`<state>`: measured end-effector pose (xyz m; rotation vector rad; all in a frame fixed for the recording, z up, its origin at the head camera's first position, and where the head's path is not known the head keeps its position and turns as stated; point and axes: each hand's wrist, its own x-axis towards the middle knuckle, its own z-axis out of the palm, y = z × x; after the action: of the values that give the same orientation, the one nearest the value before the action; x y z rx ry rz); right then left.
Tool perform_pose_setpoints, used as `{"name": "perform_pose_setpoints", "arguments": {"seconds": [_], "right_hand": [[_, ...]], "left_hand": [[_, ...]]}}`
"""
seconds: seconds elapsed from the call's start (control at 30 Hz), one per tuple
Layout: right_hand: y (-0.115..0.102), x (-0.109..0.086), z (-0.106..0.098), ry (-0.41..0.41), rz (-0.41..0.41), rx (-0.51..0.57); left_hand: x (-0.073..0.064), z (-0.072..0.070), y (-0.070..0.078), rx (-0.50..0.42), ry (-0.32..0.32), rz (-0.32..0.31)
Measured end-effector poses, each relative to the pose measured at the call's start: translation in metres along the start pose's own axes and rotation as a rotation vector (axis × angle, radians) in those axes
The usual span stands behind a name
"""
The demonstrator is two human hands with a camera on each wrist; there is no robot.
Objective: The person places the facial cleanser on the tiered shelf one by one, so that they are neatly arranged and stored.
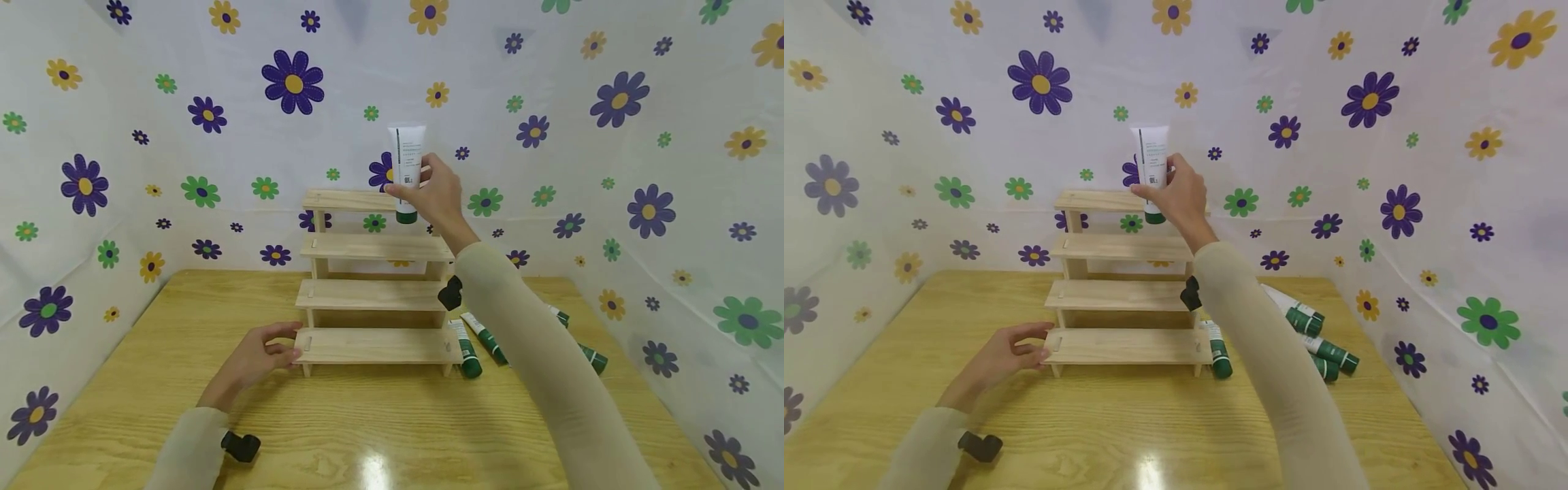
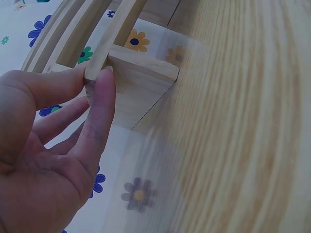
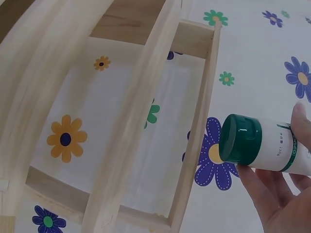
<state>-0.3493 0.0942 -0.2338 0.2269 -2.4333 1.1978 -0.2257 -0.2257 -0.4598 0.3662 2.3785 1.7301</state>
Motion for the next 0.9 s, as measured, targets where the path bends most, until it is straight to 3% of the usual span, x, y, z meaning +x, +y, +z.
{"name": "perform_pose_setpoints", "arguments": {"seconds": [0.4,0.9], "right_hand": [[-0.010,0.019,0.027,0.001,0.025,0.034],[-0.008,0.032,0.047,0.067,0.019,0.049]], "left_hand": [[0.000,-0.003,-0.003,-0.010,-0.006,0.002],[-0.001,-0.002,0.001,-0.009,-0.018,-0.002]]}}
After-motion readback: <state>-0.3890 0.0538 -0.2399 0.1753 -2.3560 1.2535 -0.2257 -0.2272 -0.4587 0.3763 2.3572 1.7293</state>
